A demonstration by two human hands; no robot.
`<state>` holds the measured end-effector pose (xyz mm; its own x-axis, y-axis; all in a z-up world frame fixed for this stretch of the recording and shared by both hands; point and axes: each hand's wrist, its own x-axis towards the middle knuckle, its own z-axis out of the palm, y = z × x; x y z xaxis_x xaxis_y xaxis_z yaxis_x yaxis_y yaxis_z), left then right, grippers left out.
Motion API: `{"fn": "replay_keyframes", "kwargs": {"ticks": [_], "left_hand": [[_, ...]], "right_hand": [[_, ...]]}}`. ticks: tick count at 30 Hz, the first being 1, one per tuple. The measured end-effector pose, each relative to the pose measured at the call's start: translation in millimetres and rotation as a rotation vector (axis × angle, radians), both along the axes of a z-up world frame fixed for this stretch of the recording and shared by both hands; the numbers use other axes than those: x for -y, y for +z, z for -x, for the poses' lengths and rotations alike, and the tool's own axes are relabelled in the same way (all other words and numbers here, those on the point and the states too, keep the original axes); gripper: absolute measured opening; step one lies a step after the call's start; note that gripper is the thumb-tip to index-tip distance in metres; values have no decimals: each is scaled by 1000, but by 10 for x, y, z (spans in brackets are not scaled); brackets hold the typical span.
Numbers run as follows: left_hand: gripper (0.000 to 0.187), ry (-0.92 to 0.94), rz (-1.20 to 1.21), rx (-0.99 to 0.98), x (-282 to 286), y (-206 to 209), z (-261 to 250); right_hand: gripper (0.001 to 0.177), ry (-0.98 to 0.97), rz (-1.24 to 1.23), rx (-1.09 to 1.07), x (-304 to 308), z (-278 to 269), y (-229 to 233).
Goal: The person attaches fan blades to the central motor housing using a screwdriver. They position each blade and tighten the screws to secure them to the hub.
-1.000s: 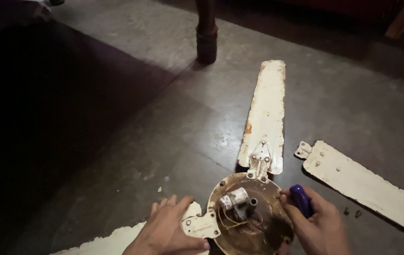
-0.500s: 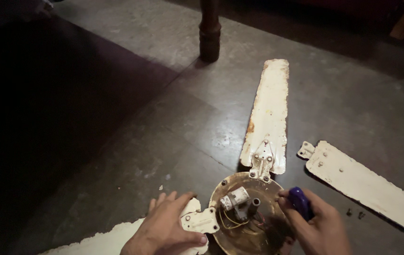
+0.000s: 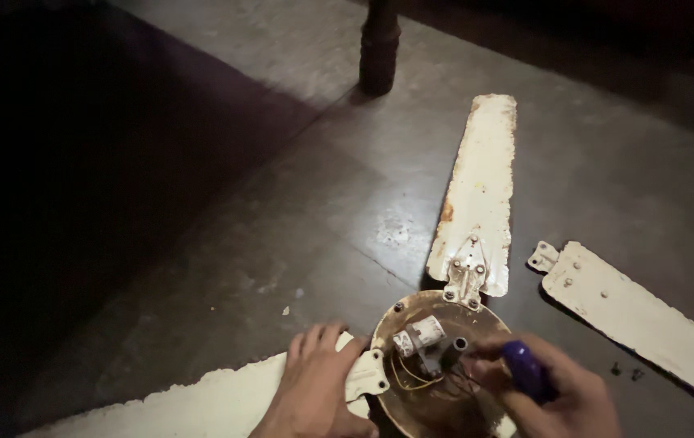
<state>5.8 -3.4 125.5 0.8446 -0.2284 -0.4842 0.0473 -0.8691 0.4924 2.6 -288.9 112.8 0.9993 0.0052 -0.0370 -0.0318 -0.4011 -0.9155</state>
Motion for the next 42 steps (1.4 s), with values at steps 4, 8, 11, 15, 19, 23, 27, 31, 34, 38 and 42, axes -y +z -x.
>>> {"fn": "replay_keyframes", "kwargs": {"ticks": [4,8,11,15,19,23,27,31,34,38,42], "left_hand": [[111,-26,-19,-20,-17,-137,-29],[111,-28,18,79,-10,-252,16],[114,-29,1,144,-28,-346,49],[137,-54,-102,124,-68,-458,40],[143,-46,-154,121,-57,-518,38],[140,-66,-192,110,-46,-530,24],[140,-48,-163,68,-16,-521,11],[137,-34,-158,95,-29,-485,40],[133,-11,-148,74,-18,-474,34],[133,-14,-154,80,-13,-489,37],[132,-16,-136,58,-31,-530,29]], "right_hand": [[31,216,-127,-21,49,139,-296],[24,354,61,-107,-107,198,-647],[37,574,388,290,-205,191,-705],[37,496,829,360,-501,137,-625],[36,582,877,201,-790,16,-456],[38,625,888,252,-928,-47,-345],[36,615,866,279,-934,-46,-343],[31,608,892,260,-967,-21,-392],[28,603,899,267,-957,-28,-404],[30,640,916,309,-972,-32,-412],[28,682,963,259,-1021,-43,-436]]}}
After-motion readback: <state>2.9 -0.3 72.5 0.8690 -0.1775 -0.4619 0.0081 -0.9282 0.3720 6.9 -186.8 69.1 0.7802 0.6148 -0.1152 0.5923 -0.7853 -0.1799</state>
